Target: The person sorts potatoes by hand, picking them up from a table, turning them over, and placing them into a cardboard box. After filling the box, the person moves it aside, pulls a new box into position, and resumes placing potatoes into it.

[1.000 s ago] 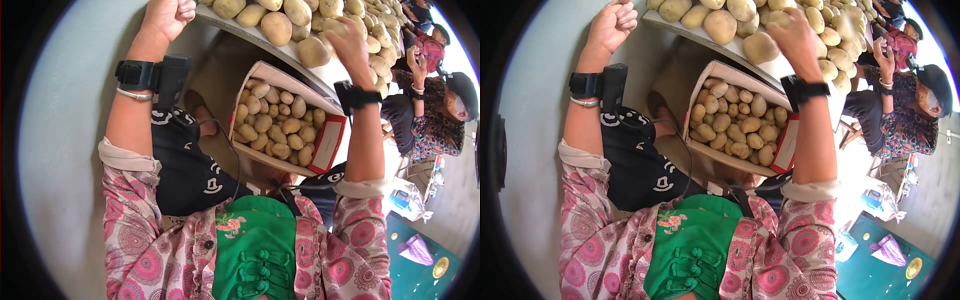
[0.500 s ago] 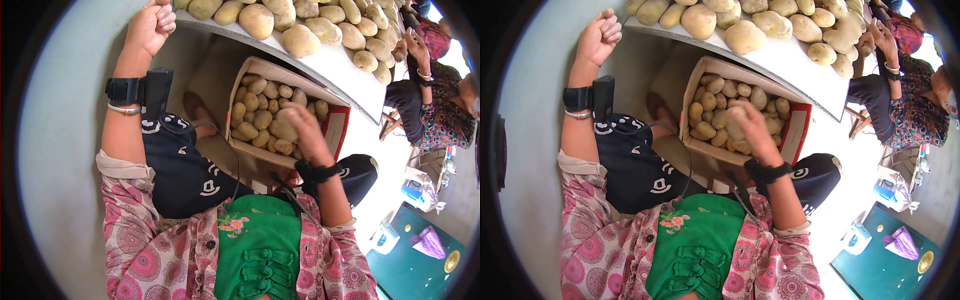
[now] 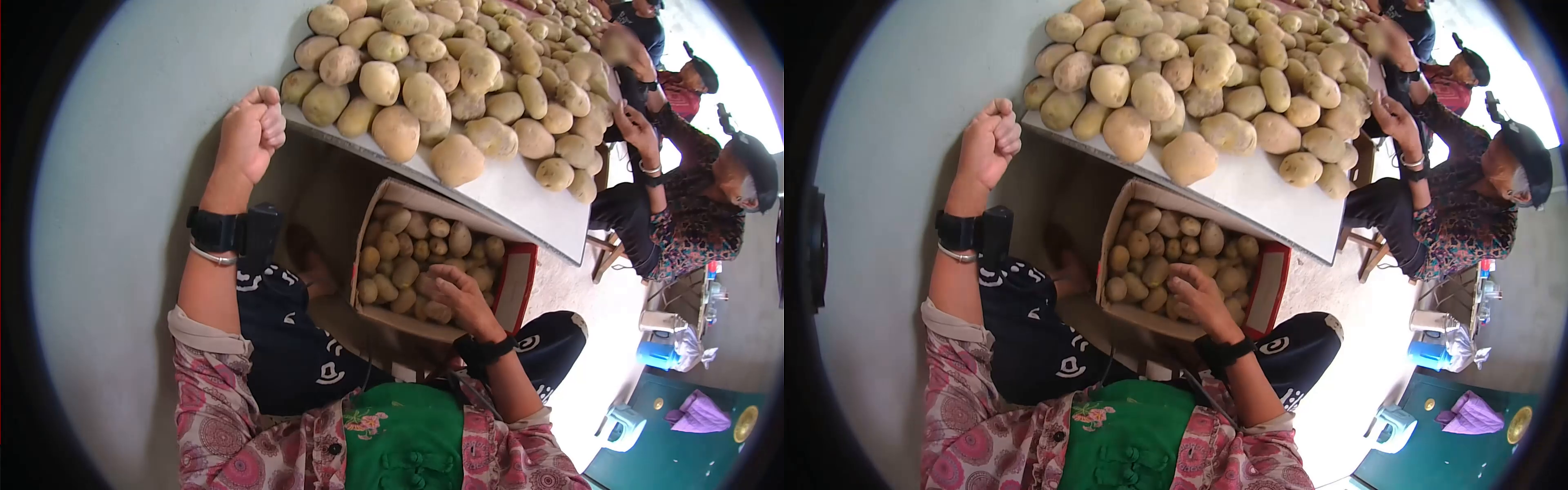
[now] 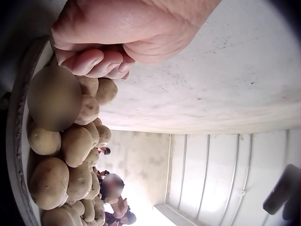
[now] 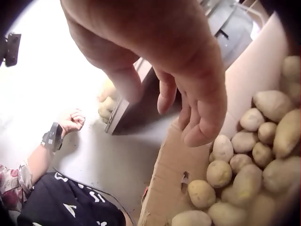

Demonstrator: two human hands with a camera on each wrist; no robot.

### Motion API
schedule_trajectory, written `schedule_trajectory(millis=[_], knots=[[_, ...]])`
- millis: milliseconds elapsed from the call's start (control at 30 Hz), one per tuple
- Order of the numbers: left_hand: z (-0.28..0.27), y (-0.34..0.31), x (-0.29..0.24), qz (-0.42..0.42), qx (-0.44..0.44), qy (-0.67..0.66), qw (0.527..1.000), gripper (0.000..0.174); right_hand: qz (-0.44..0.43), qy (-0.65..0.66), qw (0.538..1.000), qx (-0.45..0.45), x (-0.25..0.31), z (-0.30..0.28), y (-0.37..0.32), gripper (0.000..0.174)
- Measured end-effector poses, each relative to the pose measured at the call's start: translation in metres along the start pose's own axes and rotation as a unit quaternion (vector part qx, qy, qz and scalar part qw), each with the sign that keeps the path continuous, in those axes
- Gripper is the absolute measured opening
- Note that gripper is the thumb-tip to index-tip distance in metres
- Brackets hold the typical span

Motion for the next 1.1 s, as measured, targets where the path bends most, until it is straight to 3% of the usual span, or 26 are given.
schedule_trajectory(millis=[133,267,400,467,600,633,667,733,867,1000,1067,1100], knots=[[0.002,-0.003,-0.002,0.006,-0.002,-0.012,1.000,0.020,-0.044,-0.029,0.999,-0.008,0.040,-0.007,-0.009,0.035],[0.000,0.000,-0.003,0.009,0.007,-0.032,0.999,0.021,-0.153,-0.037,0.987,0.016,0.100,-0.002,-0.008,0.034],[0.005,-0.004,-0.007,0.015,-0.008,-0.036,0.999,0.021,-0.216,-0.144,0.964,-0.053,0.165,-0.005,0.009,0.039],[0.004,-0.005,-0.008,0.010,-0.005,-0.039,0.999,0.021,-0.334,-0.210,0.911,-0.122,0.194,-0.023,0.043,0.045],[0.003,-0.003,-0.009,0.020,0.002,-0.040,0.999,0.022,-0.339,-0.366,0.824,-0.270,0.268,-0.035,0.095,0.069],[0.004,-0.002,-0.010,0.021,0.002,-0.042,0.999,0.022,-0.374,-0.439,0.762,-0.295,0.275,-0.044,0.117,0.072],[0.005,-0.002,-0.010,0.024,0.008,-0.049,0.998,0.022,-0.402,-0.506,0.696,-0.313,0.279,-0.053,0.139,0.074],[0.001,-0.006,-0.009,0.010,-0.002,-0.054,0.999,0.023,-0.416,-0.576,0.657,-0.249,0.286,-0.056,0.168,0.078],[0.000,-0.006,-0.011,0.019,0.011,-0.049,0.999,0.023,-0.191,-0.565,0.792,-0.131,0.308,-0.010,0.150,0.083],[0.002,-0.008,-0.011,0.026,0.018,-0.047,0.998,0.024,-0.208,-0.607,0.756,-0.129,0.308,-0.016,0.154,0.075],[0.001,-0.006,-0.011,0.020,0.031,-0.054,0.998,0.024,-0.257,-0.620,0.722,-0.170,0.302,-0.020,0.160,0.071],[-0.001,-0.005,-0.009,0.023,0.031,-0.056,0.998,0.023,-0.238,-0.582,0.756,-0.183,0.297,-0.028,0.157,0.068]])
Point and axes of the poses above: each hand's wrist, its own y-axis towards the middle knuckle, its own z-axis out of the palm, x = y × z, the point moved 1 cm from there along y, towards the middle knuckle, and after that the axes turned 1 degree about z, right-handed, at the moved point
